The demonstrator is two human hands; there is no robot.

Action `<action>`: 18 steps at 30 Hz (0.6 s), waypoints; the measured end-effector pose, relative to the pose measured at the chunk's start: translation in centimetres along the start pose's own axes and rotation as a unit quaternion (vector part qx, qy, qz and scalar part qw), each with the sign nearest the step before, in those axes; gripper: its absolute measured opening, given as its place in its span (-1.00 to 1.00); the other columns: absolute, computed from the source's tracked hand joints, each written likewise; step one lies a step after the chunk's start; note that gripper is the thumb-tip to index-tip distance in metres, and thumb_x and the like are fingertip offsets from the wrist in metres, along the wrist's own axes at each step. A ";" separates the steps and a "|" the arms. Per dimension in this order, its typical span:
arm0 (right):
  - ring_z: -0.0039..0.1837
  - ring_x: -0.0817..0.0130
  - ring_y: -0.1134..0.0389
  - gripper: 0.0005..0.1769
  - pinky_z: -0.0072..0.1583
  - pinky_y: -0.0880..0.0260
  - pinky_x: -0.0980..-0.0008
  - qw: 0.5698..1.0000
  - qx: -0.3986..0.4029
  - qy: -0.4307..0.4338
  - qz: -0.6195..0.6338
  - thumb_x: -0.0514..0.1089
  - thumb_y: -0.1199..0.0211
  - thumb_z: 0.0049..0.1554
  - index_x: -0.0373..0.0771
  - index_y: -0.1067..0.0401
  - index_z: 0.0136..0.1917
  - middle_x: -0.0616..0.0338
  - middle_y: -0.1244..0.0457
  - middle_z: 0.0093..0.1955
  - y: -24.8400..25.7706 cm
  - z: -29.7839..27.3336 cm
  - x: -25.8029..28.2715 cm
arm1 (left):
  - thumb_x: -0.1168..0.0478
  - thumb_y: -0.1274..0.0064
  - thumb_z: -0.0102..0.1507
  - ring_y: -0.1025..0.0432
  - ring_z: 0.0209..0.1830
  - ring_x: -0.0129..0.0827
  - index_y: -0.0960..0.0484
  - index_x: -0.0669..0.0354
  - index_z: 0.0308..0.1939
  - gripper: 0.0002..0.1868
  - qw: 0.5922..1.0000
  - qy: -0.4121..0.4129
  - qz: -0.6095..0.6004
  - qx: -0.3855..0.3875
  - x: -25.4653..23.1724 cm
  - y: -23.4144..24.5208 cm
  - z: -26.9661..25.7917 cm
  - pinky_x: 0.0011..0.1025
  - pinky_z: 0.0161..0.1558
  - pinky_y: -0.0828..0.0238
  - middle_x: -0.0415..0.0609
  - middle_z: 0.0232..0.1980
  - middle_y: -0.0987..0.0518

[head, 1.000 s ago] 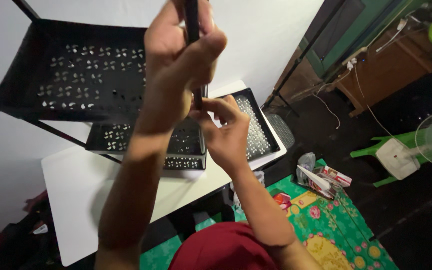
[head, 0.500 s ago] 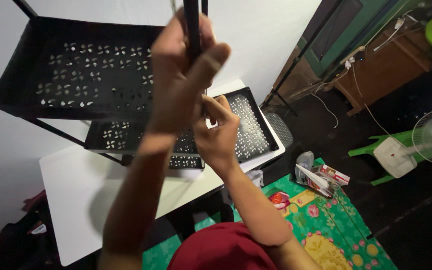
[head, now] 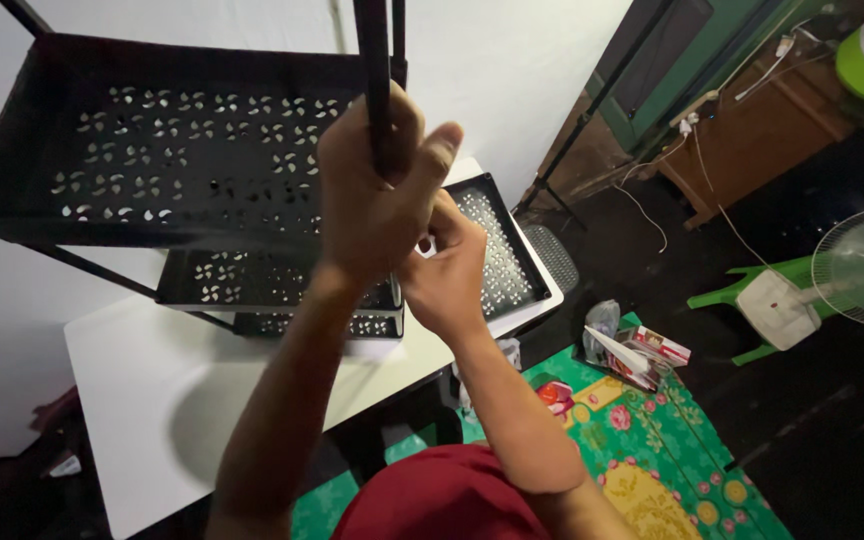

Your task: The person assembles a stack of black perforated trays by inserting metal rods into the side holes to connect them. The person holds the stack, aligns the holes, and pushes the rods through to secure the trays together.

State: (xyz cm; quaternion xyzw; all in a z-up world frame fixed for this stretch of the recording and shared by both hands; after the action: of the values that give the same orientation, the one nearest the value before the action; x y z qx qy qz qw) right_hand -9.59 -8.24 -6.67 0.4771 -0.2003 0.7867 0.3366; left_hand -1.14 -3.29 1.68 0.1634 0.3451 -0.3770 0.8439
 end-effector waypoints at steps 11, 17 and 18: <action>-0.01 0.44 -0.27 -0.80 0.08 -0.32 0.44 0.996 0.075 0.013 -0.038 -0.23 -0.24 0.28 -0.40 -0.52 0.10 0.17 -0.36 -0.06 1.0 0.0 0.3 | 0.06 -0.09 0.44 -0.13 -0.61 -0.67 -0.32 -0.02 -0.39 -0.63 0.997 0.059 -0.014 0.041 2.4 0.9 -1.1 -0.58 -0.58 -0.03 -0.33 -0.53 -0.24; 0.06 0.49 -0.41 -0.81 0.11 -0.43 0.43 0.997 0.075 -0.029 0.010 -0.32 -0.27 0.11 -0.38 -0.49 0.03 0.20 -0.41 -0.04 1.0 -0.1 -1.5 | 0.22 -0.15 0.42 -0.14 -0.59 -0.67 -0.32 0.02 -0.25 -0.72 0.993 -0.007 0.048 -0.104 0.7 -0.6 -2.4 -0.61 -0.53 -0.08 -0.34 -0.48 -0.24; 0.05 0.50 -0.41 -0.81 0.09 -0.43 0.43 0.995 0.088 -0.046 0.013 -0.34 -0.26 0.10 -0.37 -0.49 0.02 0.20 -0.41 -0.05 1.2 0.1 -1.8 | 0.23 -0.16 0.43 -0.13 -0.61 -0.66 -0.33 0.03 -0.28 -0.70 0.994 -0.003 0.050 -0.098 0.7 -0.5 -2.0 -0.61 -0.54 -0.06 -0.33 -0.51 -0.24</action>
State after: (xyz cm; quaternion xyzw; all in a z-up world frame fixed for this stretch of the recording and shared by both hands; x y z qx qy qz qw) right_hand -9.84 -9.76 -8.18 0.5384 -0.1515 0.7826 0.2733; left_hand -2.07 -2.94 -0.28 0.0955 0.3690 -0.2991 0.8748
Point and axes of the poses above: each hand's wrist, its own z-axis towards the middle knuckle, its own y-axis out of the back of the hand, x = y × z, the point moved 4 cm from there along z, towards the middle knuckle
